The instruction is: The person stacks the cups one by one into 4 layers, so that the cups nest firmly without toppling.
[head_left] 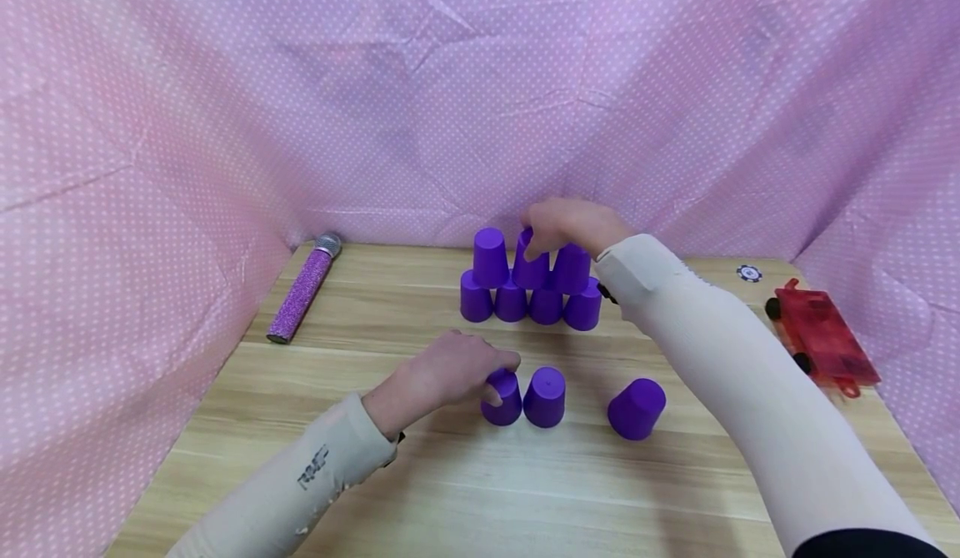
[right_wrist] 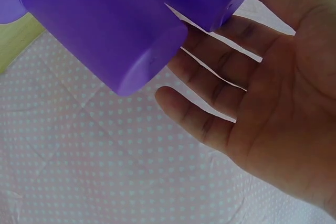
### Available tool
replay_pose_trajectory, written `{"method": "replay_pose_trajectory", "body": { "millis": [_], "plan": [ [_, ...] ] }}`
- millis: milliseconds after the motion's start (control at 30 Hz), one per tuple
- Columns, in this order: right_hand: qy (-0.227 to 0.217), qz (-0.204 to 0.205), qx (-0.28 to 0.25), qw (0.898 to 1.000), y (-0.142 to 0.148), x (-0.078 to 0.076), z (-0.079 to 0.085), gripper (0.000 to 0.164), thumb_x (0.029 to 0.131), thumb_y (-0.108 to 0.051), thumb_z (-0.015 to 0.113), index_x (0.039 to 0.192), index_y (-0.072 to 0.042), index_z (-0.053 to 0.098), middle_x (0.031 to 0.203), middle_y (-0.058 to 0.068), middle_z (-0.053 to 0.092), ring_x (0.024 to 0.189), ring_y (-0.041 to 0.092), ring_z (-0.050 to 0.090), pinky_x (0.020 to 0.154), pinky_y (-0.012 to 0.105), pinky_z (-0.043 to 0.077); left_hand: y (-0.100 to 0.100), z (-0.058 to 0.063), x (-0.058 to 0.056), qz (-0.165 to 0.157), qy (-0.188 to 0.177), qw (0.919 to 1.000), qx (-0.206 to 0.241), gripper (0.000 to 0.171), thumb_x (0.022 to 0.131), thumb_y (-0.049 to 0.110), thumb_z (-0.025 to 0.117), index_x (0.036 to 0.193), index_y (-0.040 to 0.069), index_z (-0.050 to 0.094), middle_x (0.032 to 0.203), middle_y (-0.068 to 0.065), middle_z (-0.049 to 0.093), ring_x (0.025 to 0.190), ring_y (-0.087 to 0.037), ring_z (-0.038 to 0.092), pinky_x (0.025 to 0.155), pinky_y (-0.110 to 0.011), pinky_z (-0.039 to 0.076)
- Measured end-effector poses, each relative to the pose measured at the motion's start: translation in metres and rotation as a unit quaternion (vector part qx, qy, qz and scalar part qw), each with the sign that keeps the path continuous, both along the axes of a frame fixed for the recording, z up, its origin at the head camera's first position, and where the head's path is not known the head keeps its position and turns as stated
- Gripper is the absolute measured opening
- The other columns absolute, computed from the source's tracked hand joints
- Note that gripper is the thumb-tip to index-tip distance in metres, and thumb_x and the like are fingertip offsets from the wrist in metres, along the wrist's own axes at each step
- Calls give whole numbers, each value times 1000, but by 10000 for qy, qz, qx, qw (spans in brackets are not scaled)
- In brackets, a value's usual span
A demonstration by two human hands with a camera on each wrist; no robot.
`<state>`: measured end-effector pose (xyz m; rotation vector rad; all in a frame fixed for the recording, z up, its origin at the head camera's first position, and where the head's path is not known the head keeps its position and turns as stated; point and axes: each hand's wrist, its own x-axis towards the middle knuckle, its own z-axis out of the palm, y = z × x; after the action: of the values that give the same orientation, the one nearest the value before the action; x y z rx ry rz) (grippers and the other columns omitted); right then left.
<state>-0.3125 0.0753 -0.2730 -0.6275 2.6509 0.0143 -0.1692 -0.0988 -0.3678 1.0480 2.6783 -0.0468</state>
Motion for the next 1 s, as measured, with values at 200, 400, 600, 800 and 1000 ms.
{"method": "replay_pose_trajectory", "body": {
  "millis": [200,400,600,800,1000],
  "plan": [
    [38,70,22,10000,1,-3,-2,39,90,-33,70,121,-10,63,123,11,66,116,30,60,101,49,47,0,0,0,6,-4,10000,-55,30,82,45,74,96,27,56,76,11,64,72,-9,59,69,-38,47],
    [7,17,24,10000,1,-3,-2,42,91,-34,69,125,-10,63,127,11,65,118,30,59,102,51,46,1,0,-1,-17,23,10000,-74,31,81,47,74,94,27,54,75,12,62,72,-9,59,66,-37,47],
    [7,45,5,10000,0,-5,-4,45,91,-33,69,129,-9,62,130,12,64,122,31,58,104,51,45,0,-2,-1,-1,30,10000,-51,31,81,46,75,94,26,54,74,13,61,70,-9,57,66,-36,46],
    [-13,59,-4,10000,0,-6,-5,45,92,-33,69,128,-9,61,130,12,63,122,31,58,104,51,45,0,-2,-1,-13,58,10000,-43,32,81,46,75,94,26,54,75,13,62,71,-9,58,66,-36,46],
    [-35,81,14,10000,0,-6,-5,45,92,-35,69,128,-10,60,130,12,63,122,31,58,103,51,46,0,-1,0,-22,51,10000,-53,32,81,46,75,94,26,54,74,12,61,70,-9,58,65,-36,45]
  ]
}}
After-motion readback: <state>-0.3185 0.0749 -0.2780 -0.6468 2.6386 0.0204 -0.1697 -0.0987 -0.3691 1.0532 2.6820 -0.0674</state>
